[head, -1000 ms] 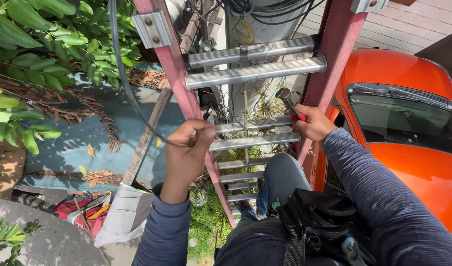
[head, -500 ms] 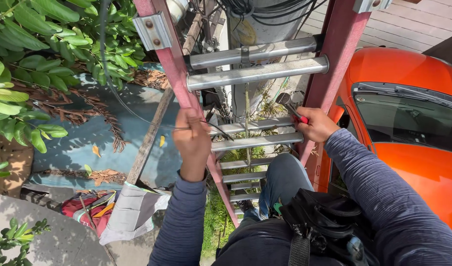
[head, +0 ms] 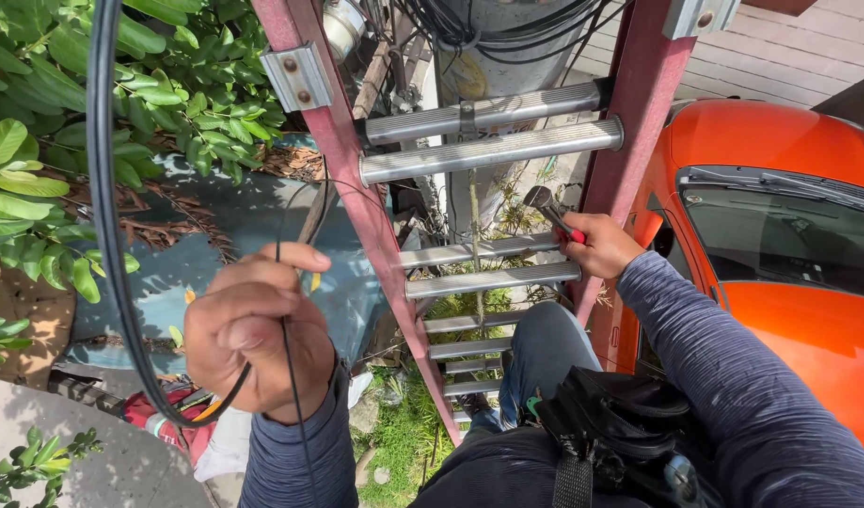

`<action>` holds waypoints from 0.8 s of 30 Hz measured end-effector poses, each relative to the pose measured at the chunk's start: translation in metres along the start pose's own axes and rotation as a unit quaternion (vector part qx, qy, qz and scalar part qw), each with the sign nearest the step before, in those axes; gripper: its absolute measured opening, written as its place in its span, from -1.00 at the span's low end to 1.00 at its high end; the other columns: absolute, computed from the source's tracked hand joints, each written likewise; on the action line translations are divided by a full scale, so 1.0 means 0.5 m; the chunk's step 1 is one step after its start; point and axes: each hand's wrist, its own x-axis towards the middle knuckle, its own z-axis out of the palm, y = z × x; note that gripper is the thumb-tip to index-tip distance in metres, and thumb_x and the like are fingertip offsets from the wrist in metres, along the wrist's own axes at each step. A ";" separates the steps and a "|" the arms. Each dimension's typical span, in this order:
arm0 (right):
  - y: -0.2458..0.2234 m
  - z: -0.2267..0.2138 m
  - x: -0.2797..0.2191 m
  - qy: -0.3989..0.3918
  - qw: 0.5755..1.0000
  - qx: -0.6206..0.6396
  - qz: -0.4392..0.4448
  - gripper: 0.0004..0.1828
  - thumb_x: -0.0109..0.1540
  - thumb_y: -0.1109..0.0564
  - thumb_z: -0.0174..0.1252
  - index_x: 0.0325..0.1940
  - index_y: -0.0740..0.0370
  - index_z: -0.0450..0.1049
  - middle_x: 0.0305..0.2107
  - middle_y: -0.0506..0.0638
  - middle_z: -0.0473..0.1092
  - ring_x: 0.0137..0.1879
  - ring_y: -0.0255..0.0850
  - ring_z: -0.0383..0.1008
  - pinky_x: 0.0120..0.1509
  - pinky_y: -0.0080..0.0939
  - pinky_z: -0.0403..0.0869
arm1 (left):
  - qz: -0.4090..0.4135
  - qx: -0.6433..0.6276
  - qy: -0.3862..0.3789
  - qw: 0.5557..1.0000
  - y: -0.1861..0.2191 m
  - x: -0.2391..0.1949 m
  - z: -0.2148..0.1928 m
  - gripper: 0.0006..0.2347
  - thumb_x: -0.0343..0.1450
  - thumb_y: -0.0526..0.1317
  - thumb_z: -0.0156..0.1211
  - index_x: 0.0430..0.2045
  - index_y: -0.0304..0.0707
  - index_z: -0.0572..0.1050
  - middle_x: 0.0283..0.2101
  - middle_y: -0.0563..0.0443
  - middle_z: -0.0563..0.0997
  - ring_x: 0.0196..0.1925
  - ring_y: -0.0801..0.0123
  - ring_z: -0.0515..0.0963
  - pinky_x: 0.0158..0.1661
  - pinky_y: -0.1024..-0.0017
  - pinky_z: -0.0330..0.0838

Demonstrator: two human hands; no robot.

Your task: Connecting and preparing telecom or electrical wires on an outdoor utility pole.

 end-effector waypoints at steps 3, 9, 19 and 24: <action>0.004 -0.001 0.000 0.006 1.000 0.001 0.003 -0.81 0.14 0.23 0.22 -0.19 0.29 0.43 -0.46 0.18 0.42 -0.29 0.03 0.48 -0.13 0.02 0.43 | 0.033 -0.005 0.042 0.999 0.026 0.012 -0.005 -0.69 0.59 -0.09 0.05 -0.42 -0.39 0.30 -0.54 -0.08 0.34 -0.58 0.34 0.32 -0.43 0.13 0.52; -0.003 0.002 -0.002 0.009 1.000 -0.004 0.006 -0.82 0.15 0.22 0.22 -0.20 0.29 0.43 -0.49 0.18 0.41 -0.31 0.05 0.47 -0.13 0.03 0.42 | -0.039 -0.025 -0.016 0.999 0.006 -0.049 -0.029 -0.65 0.63 -0.05 0.04 -0.39 -0.44 0.34 -0.53 -0.14 0.38 -0.55 0.33 0.36 -0.37 0.08 0.54; 0.008 0.001 -0.013 -0.008 0.999 0.034 0.017 -0.82 0.15 0.26 0.18 -0.17 0.29 0.45 -0.49 0.06 0.38 -0.32 -0.18 0.39 -0.14 -0.10 0.42 | -0.171 0.209 -0.274 0.923 -0.230 -0.189 -0.031 -0.74 0.59 -0.23 -0.02 -0.17 -0.48 0.59 0.20 -0.52 0.43 0.14 -0.12 0.52 0.01 0.23 0.46; -0.031 -0.042 -0.047 -0.033 0.996 0.036 0.079 -0.87 0.21 0.23 0.16 -0.17 0.29 0.45 -0.50 0.07 0.36 -0.32 -0.16 0.37 -0.15 -0.12 0.42 | -0.311 0.169 -0.209 0.912 -0.273 -0.202 -0.048 -0.72 0.63 -0.15 -0.06 -0.13 -0.39 0.57 -0.02 -0.14 0.65 -0.06 0.26 0.63 -0.05 0.37 0.52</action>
